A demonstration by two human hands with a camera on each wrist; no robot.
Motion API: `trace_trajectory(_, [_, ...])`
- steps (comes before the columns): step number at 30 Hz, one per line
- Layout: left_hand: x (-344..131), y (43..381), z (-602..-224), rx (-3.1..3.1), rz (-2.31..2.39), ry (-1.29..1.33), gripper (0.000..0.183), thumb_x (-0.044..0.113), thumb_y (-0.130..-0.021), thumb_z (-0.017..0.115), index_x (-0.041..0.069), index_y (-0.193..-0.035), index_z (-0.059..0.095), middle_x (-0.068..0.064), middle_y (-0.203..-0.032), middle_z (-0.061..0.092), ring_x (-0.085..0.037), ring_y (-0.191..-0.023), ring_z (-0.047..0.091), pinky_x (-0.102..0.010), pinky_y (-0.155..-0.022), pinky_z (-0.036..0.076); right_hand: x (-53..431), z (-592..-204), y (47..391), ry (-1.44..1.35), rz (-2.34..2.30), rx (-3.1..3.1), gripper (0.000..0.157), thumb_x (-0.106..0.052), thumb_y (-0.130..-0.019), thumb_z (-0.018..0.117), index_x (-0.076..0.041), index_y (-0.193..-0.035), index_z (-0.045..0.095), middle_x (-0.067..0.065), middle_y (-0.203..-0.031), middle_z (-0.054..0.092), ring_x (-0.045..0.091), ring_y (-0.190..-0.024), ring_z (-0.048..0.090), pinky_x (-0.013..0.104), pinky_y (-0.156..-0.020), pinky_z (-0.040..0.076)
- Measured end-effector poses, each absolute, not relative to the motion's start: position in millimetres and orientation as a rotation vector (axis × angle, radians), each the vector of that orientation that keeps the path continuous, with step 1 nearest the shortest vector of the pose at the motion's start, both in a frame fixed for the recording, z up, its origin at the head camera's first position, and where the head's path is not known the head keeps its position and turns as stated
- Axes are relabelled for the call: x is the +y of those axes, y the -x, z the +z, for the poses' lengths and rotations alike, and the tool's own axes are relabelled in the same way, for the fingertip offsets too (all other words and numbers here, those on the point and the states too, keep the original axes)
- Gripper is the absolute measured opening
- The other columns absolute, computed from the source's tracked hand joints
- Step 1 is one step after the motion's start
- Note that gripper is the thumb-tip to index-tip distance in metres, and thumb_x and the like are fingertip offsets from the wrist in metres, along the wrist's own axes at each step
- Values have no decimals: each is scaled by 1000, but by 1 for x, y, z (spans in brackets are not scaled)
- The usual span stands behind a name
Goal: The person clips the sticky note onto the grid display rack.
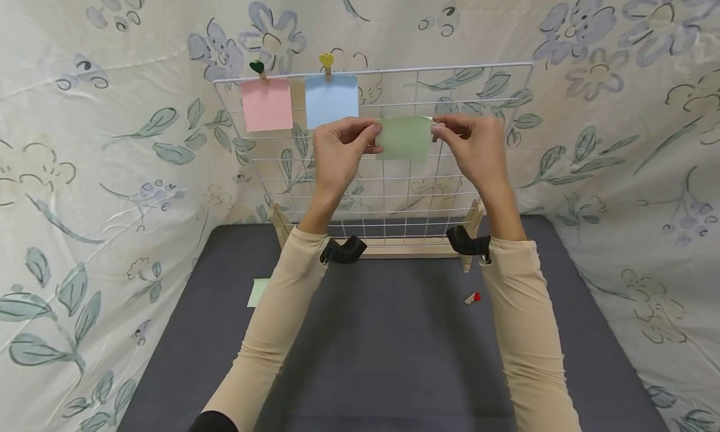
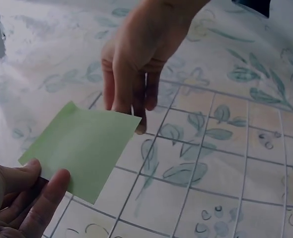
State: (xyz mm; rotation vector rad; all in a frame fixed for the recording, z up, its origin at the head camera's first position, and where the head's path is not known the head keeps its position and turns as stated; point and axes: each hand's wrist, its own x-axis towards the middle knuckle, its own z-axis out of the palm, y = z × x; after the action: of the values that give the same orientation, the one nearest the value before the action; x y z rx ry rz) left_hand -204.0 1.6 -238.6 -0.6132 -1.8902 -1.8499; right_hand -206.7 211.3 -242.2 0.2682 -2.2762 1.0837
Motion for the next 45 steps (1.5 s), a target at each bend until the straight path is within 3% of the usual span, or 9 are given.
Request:
trace_trajectory(4, [0, 201, -231, -1836, -1943, 623, 15, -4, -89, 68, -14, -100, 70, -24, -94, 71, -26, -67, 70, -31, -66, 63, 212, -225, 207, -290, 1175, -2187, 24, -19, -92, 71, -3, -109, 76, 7, -96, 75, -8, -70, 59, 8, -70, 50])
trace_trajectory(9, [-1, 203, -220, -1793, -1954, 611, 15, -2, -88, 71, -12, -99, 72, -22, -91, 72, -22, -64, 69, -30, -64, 63, 210, -197, 208, -341, 1285, -2050, 20, -15, -89, 73, -2, -105, 77, -17, -82, 70, 3, -57, 59, 12, -57, 51])
trace_trajectory(11, [0, 206, -216, -1785, -1930, 592, 14, -1, -88, 71, -11, -98, 72, -22, -91, 72, -24, -64, 69, -30, -63, 63, 207, -185, 211, -359, 1311, -2037, 20, -15, -89, 74, -3, -105, 77, -18, -82, 70, 3, -51, 55, 12, -48, 45])
trace_trajectory(15, [1, 213, -208, -1820, -1896, 507, 14, 1, -89, 71, -9, -97, 73, -21, -90, 72, -26, -62, 68, -29, -61, 62, 197, -166, 219, -408, 1359, -2062, 21, -15, -89, 73, -3, -107, 76, -18, -83, 71, -1, -64, 62, 13, -59, 46])
trace_trajectory(18, [2, 216, -203, -1881, -1856, 443, 13, 4, -90, 70, -6, -98, 74, -17, -89, 73, -24, -60, 68, -26, -60, 62, 191, -157, 226, -457, 1363, -2088, 22, -14, -90, 72, -1, -106, 75, -18, -82, 70, 0, -66, 61, 14, -58, 44])
trace_trajectory(22, [6, 221, -199, -1935, -1774, 395, 14, 7, -92, 69, -3, -99, 75, -14, -88, 73, -21, -57, 68, -22, -59, 60, 187, -151, 234, -527, 1337, -2133, 23, -16, -91, 71, 1, -105, 75, -17, -80, 69, 9, -49, 43, 16, -39, 31])
trace_trajectory(30, [16, 231, -198, -1959, -1728, 339, 15, 8, -92, 69, -3, -100, 75, -12, -91, 74, -17, -57, 68, -19, -57, 59, 185, -147, 240, -538, 1321, -2234, 24, -15, -92, 69, 4, -107, 74, -13, -84, 67, 12, -52, 42, 15, -39, 34])
trace_trajectory(38, [15, 237, -196, -1917, -1783, 359, 18, 8, -93, 68, -5, -103, 74, -14, -94, 74, -18, -61, 69, -20, -58, 60, 184, -143, 243, -565, 1252, -2309, 26, -18, -92, 67, 2, -108, 74, -14, -82, 67, 12, -57, 49, 15, -39, 35])
trace_trajectory(45, [17, 239, -196, -1902, -1787, 362, 18, 8, -92, 68, -5, -103, 74, -14, -94, 73, -18, -63, 69, -20, -58, 60, 185, -142, 243, -509, 1173, -2409, 30, -21, -94, 67, -2, -116, 72, -8, -94, 70, 13, -67, 53, 14, -43, 39])
